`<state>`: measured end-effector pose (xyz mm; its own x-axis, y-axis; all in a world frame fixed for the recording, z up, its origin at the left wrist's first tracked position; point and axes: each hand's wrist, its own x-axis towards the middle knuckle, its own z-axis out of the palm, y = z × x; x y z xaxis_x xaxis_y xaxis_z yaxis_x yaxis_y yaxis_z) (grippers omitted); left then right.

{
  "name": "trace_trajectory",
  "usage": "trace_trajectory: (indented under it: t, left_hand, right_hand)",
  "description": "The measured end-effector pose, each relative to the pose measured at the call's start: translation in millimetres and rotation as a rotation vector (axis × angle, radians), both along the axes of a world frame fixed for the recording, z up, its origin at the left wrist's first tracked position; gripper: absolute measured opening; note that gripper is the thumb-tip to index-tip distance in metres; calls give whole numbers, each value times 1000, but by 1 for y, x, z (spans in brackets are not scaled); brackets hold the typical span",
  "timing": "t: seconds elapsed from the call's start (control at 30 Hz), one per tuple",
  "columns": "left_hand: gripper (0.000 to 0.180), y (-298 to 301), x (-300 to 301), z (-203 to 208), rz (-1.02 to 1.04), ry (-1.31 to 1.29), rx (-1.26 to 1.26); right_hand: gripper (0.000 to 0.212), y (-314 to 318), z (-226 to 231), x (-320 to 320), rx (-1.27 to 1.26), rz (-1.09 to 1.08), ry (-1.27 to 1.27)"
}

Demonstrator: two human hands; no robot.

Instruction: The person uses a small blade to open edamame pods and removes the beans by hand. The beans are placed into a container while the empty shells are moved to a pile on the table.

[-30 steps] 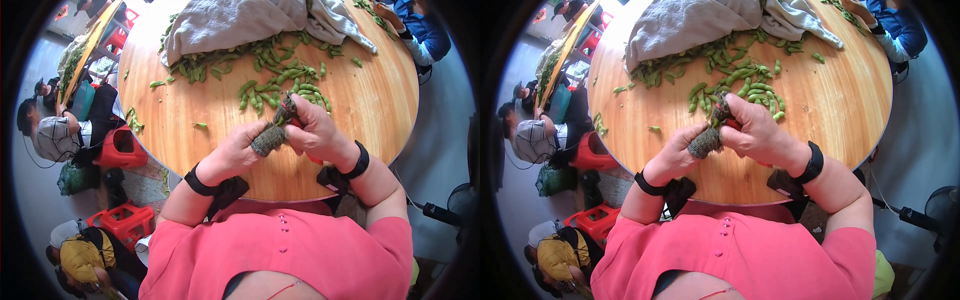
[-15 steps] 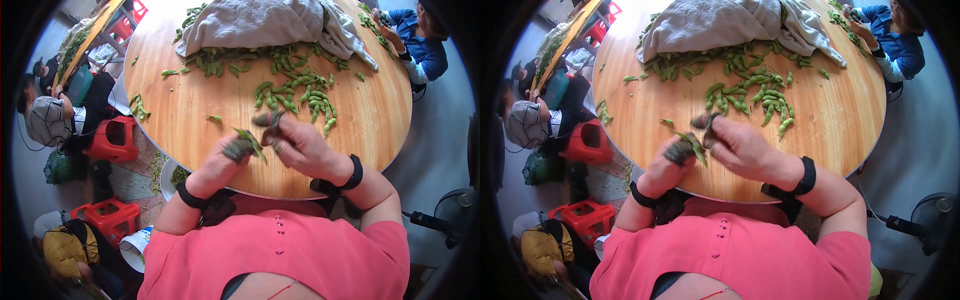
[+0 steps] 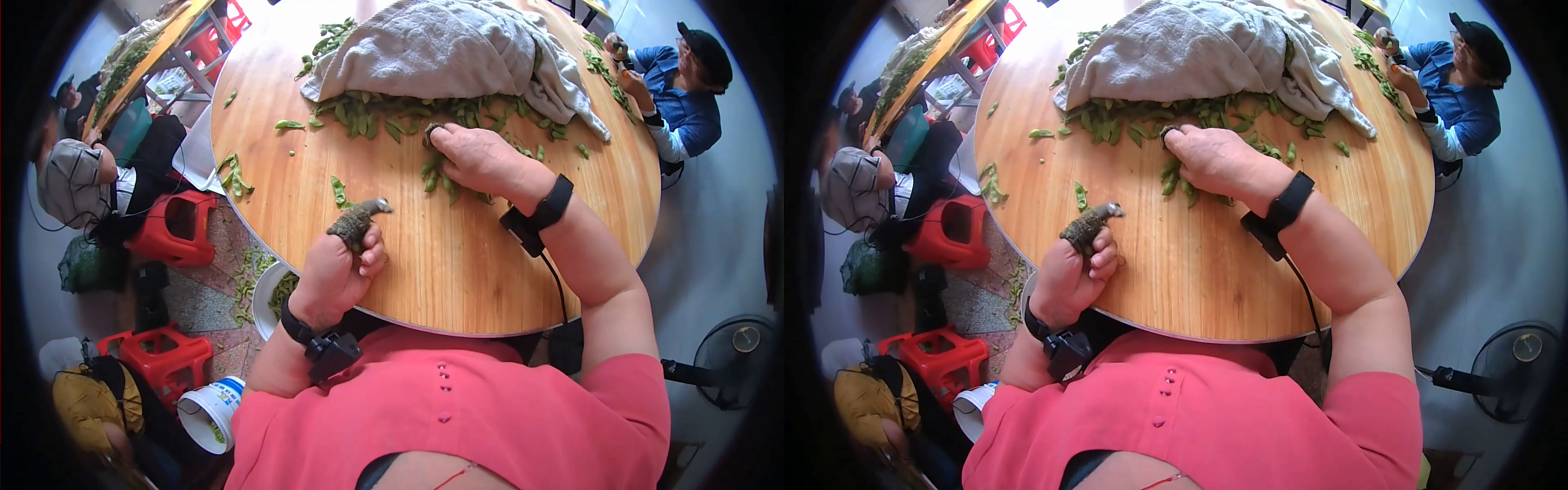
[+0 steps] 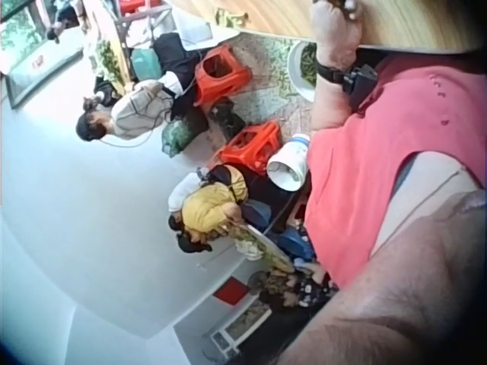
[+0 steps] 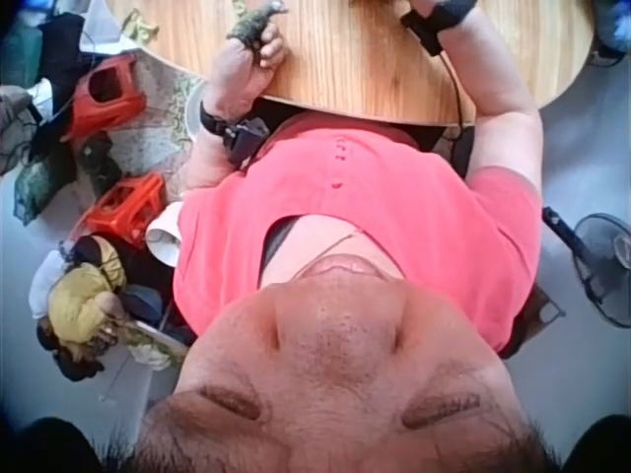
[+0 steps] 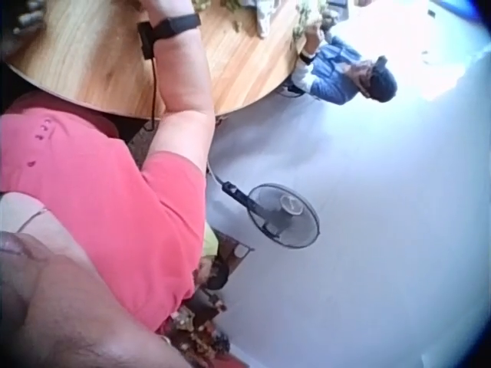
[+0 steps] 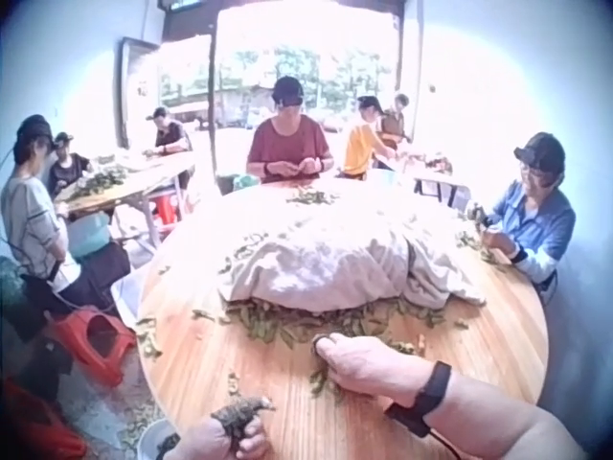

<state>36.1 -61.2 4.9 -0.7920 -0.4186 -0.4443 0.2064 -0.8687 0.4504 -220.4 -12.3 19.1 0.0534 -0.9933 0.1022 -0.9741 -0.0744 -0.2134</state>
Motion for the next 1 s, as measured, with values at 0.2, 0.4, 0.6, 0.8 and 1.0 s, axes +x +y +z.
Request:
trace_trajectory:
  t: [0.2,0.4,0.6,0.8,1.0]
  left_hand:
    - [21,-2,-14,1,-118,-16,-337]
    - [21,-8,-47,15,-568,-28,-582]
    - [11,12,-70,6,-496,133,-365]
    - [15,22,-92,-6,-413,73,-834]
    - [12,21,-95,-8,-479,-70,-1061]
  right_hand:
    - [22,27,14,3,-103,85,-131]
    - [33,68,33,27,-287,178,-168]
    - [10,78,13,19,-487,-127,-509]
    - [8,99,18,17,-5,-394,-1298]
    - [12,108,8,8,126,-309,-1503]
